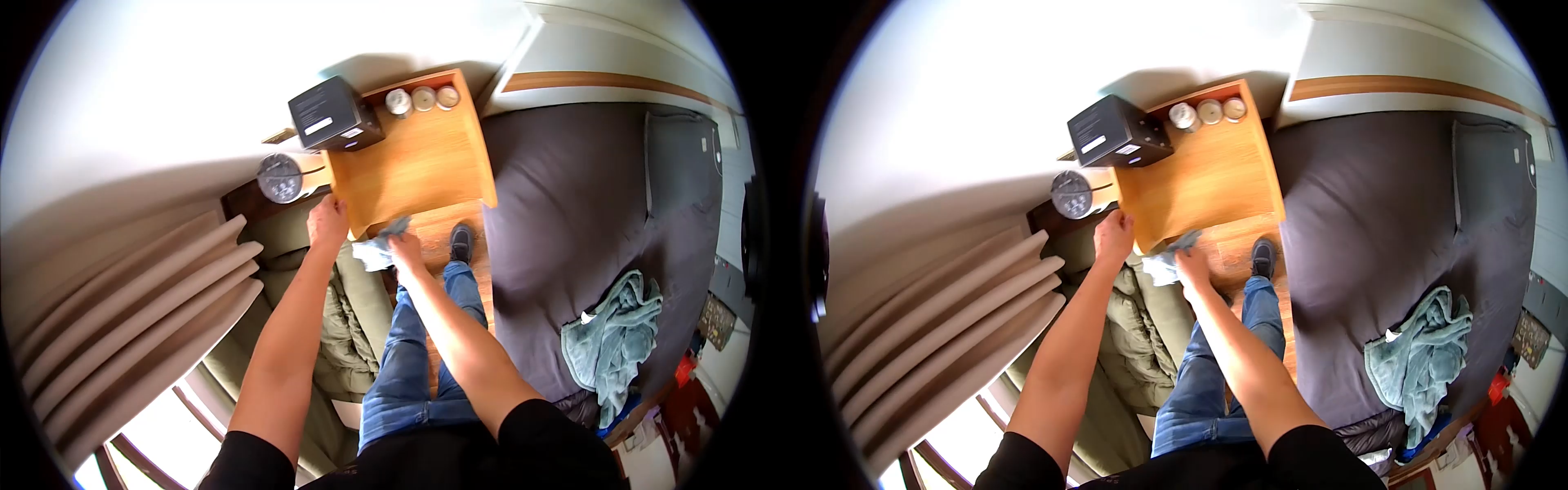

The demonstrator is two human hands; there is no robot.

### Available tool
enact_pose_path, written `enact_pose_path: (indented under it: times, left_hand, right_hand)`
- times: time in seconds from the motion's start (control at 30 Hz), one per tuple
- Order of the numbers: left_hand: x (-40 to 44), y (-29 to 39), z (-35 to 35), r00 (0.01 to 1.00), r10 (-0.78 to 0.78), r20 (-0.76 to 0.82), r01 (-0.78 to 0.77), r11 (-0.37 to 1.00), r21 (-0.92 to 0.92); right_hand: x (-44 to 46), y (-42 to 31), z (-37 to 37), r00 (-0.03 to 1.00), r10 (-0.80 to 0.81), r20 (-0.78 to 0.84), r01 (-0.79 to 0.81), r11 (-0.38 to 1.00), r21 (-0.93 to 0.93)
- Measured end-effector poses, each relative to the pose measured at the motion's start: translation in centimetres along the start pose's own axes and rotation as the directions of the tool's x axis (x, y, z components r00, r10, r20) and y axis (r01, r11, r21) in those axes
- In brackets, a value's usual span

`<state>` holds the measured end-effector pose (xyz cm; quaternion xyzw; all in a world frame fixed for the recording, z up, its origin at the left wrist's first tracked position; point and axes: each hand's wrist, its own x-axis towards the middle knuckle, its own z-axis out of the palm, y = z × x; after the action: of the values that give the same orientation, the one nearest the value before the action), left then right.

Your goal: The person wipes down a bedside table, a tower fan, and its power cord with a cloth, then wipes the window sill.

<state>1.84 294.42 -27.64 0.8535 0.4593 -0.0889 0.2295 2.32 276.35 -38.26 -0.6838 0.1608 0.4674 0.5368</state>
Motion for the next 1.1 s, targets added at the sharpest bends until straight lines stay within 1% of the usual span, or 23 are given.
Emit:
enact_pose_path:
  times: [0.1, 0.13, 0.17, 0.23, 0.3, 0.37, 0.43, 0.47, 0.5, 0.53, 0.57, 0.63, 0.67, 0.7, 0.73, 0.8, 0.83, 0.87, 0.9, 0.93, 0.97, 1.03, 1.1]
  left_hand:
    - [-0.2, -3.0, 1.4, 0.998, 0.046, -0.039, -0.051, 0.991, -0.122]
    - [-1.0, -3.3, 2.0, 0.995, -0.085, -0.046, 0.067, 0.951, -0.303]
    - [-2.0, -3.5, 2.6, 0.976, -0.214, -0.027, 0.176, 0.863, -0.474]
    - [-4.4, -3.8, 3.6, 0.941, -0.332, -0.066, 0.251, 0.813, -0.525]
    - [-6.9, -2.6, 2.9, 0.884, -0.449, 0.132, 0.416, 0.624, -0.662]
    - [-8.1, -3.1, 4.9, 0.861, -0.448, 0.24, 0.388, 0.275, -0.88]
    - [-8.1, -2.5, 3.9, 0.89, -0.434, 0.141, 0.253, 0.212, -0.944]
    - [-8.0, -1.8, 2.7, 0.928, -0.366, 0.073, 0.114, 0.092, -0.989]
    - [-7.9, -0.4, -0.5, 0.948, -0.317, -0.004, -0.018, -0.041, -0.999]
    - [-7.4, -0.7, -1.7, 0.972, -0.234, -0.033, -0.035, -0.005, -0.999]
    - [-6.1, -0.9, -1.7, 0.976, -0.171, -0.138, -0.136, 0.023, -0.99]
    - [-3.9, -1.7, -1.3, 0.99, -0.143, 0.004, 0.036, 0.221, -0.975]
    - [-3.4, -1.4, -1.2, 0.964, -0.222, 0.148, 0.161, 0.042, -0.986]
    - [-2.8, -1.5, -0.3, 0.95, -0.25, 0.189, 0.169, -0.097, -0.981]
    - [-2.3, -1.3, -0.7, 0.941, -0.301, 0.157, 0.151, -0.041, -0.988]
    - [-0.4, -0.4, -2.1, 0.933, -0.356, 0.049, 0.067, 0.039, -0.997]
    - [1.3, 0.0, -2.7, 0.929, -0.368, -0.025, -0.002, 0.064, -0.998]
    - [3.6, 0.1, -3.0, 0.925, -0.354, -0.137, -0.046, 0.255, -0.966]
    - [5.6, 0.7, -4.2, 0.931, -0.35, -0.104, 0.009, 0.305, -0.952]
    - [9.4, 0.7, -2.4, 0.921, -0.327, -0.213, -0.086, 0.361, -0.929]
    - [11.1, 1.4, -3.4, 0.939, -0.268, -0.214, -0.107, 0.361, -0.926]
    - [15.0, 2.1, -2.5, 0.971, -0.167, -0.169, -0.052, 0.544, -0.837]
    - [16.9, 3.2, -2.6, 0.984, -0.154, -0.088, 0.071, 0.794, -0.603]
  right_hand:
    - [-5.9, -7.4, -1.7, 0.963, -0.261, -0.072, 0.215, 0.898, -0.385]
    - [-5.9, -7.5, -1.5, 0.913, -0.407, -0.006, 0.369, 0.833, -0.413]
    - [-5.9, -7.7, -1.0, 0.841, -0.537, 0.066, 0.51, 0.746, -0.429]
    - [-6.9, -10.4, 1.4, 0.691, -0.717, 0.091, 0.693, 0.621, -0.367]
    - [-7.4, -14.0, 3.6, 0.494, -0.845, 0.203, 0.8, 0.351, -0.487]
    - [-7.1, -15.9, 5.7, 0.522, -0.8, 0.296, 0.771, 0.294, -0.565]
    - [-5.8, -16.3, 7.4, 0.426, -0.831, 0.359, 0.816, 0.181, -0.549]
    - [-5.8, -16.3, 7.6, 0.419, -0.824, 0.381, 0.817, 0.158, -0.555]
    - [-7.0, -17.1, 7.8, 0.497, -0.778, 0.385, 0.798, 0.235, -0.555]
    - [-7.8, -17.3, 8.1, 0.571, -0.722, 0.392, 0.771, 0.307, -0.558]
    - [-8.2, -16.7, 8.1, 0.564, -0.711, 0.419, 0.774, 0.279, -0.568]
    - [-9.1, -15.6, 7.5, 0.736, -0.484, 0.473, 0.594, 0.797, -0.109]
    - [-9.9, -15.9, 6.2, 0.693, -0.459, 0.556, 0.579, 0.814, -0.05]
    - [-11.6, -17.7, 5.0, 0.651, -0.548, 0.526, 0.722, 0.661, -0.204]
    - [-11.7, -18.2, 3.2, 0.673, -0.594, 0.441, 0.739, 0.564, -0.37]
    - [-8.9, -18.4, -1.8, 0.462, -0.847, 0.261, 0.771, 0.239, -0.59]
    - [-6.9, -19.0, -4.6, 0.392, -0.898, 0.199, 0.648, 0.116, -0.753]
    - [-3.8, -18.8, -7.9, 0.272, -0.939, 0.211, 0.445, -0.071, -0.892]
    - [0.3, -17.6, -11.4, 0.309, -0.94, 0.145, 0.317, -0.041, -0.947]
    - [3.5, -17.1, -13.6, 0.334, -0.94, 0.074, 0.184, -0.012, -0.983]
    - [4.6, -17.7, -13.9, 0.333, -0.939, 0.085, 0.194, -0.02, -0.981]
    - [6.0, -17.8, -14.7, 0.68, -0.733, -0.016, 0.372, 0.364, -0.854]
    - [7.2, -17.4, -15.6, 0.708, -0.706, -0.036, 0.329, 0.374, -0.867]
